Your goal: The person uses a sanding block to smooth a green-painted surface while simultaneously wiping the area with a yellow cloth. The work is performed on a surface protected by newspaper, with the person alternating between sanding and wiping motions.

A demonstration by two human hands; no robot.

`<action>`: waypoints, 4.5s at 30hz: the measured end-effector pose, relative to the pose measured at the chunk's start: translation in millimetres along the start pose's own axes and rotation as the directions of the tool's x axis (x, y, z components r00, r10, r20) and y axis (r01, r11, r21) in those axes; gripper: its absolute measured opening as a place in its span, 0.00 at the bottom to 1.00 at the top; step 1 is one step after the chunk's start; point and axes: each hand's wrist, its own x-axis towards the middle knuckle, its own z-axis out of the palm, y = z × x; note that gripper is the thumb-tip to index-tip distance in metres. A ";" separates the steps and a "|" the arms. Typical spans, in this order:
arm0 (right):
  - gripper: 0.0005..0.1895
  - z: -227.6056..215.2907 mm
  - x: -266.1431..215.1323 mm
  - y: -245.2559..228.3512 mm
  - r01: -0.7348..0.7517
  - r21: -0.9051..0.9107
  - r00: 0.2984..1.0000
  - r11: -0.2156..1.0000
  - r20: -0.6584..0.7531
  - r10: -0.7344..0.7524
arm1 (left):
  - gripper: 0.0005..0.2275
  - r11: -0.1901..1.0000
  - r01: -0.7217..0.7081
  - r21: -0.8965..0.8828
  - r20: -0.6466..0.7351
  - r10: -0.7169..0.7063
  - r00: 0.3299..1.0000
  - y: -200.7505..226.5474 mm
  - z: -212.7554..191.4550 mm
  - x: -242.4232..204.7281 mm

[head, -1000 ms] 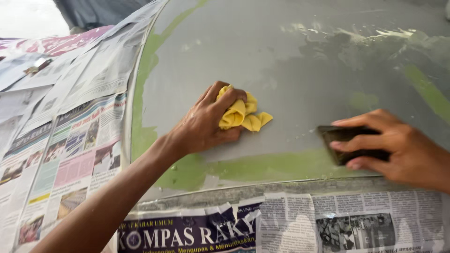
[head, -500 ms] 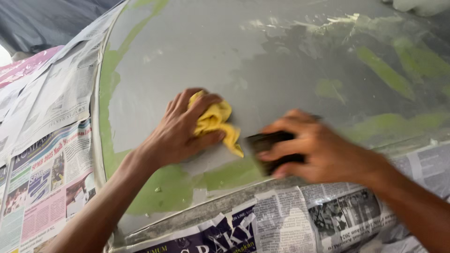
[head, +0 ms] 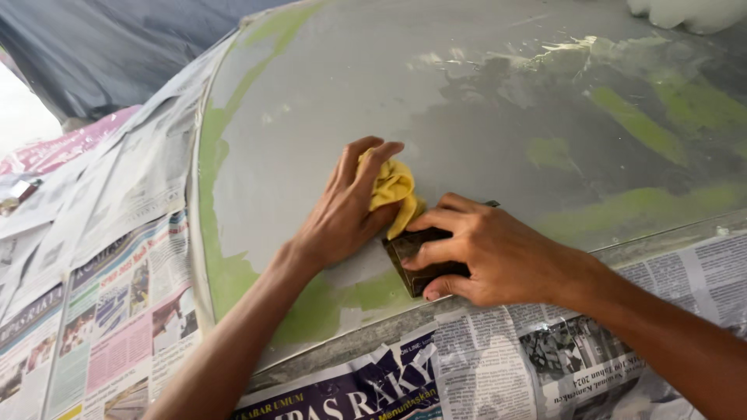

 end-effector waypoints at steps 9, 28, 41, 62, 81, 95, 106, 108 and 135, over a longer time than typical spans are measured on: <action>0.32 -15.5 -5.2 12.7 0.176 -0.137 0.978 0.975 -0.091 -0.189 | 0.35 0.985 0.064 0.159 0.010 -0.067 0.998 45.1 -43.3 -14.8; 0.20 -13.3 146.4 52.8 -0.161 -0.236 0.982 0.958 0.059 0.180 | 0.42 0.966 -0.148 0.212 0.274 0.087 0.958 94.5 9.1 -16.9; 0.46 -18.7 -41.9 95.5 -0.230 -0.430 0.880 0.873 -0.475 -0.002 | 0.35 0.991 0.124 0.060 0.348 -0.137 0.927 105.7 -8.0 -11.7; 0.16 -38.8 33.7 -24.1 0.161 0.298 0.938 0.941 -0.343 -0.051 | 0.21 0.991 -0.086 0.107 0.213 0.061 0.975 52.3 -50.4 -84.4; 0.17 -11.0 44.5 69.1 -0.093 0.445 0.962 0.891 -0.191 0.195 | 0.18 0.985 -0.173 -0.002 0.117 0.172 0.978 36.1 -51.9 -100.5; 0.17 -39.5 64.6 92.1 -0.046 0.597 0.998 0.801 -0.005 0.060 | 0.18 0.981 -0.192 -0.009 0.169 0.191 0.967 42.8 -17.2 -52.6; 0.19 -34.2 77.9 94.7 -0.051 0.545 0.997 0.837 -0.021 0.074 | 0.19 0.987 -0.137 0.082 0.153 0.123 0.981 67.4 -17.3 -58.4; 0.19 -34.8 75.0 93.0 -0.061 0.555 0.997 0.829 -0.005 0.077 | 0.20 0.984 -0.169 0.052 0.212 0.154 0.965 63.6 -7.0 -45.7; 0.24 -45.8 34.5 164.8 0.119 0.055 0.879 0.991 -0.471 -0.079 | 0.21 0.959 -0.250 0.130 0.118 0.236 0.965 62.3 -2.6 -43.4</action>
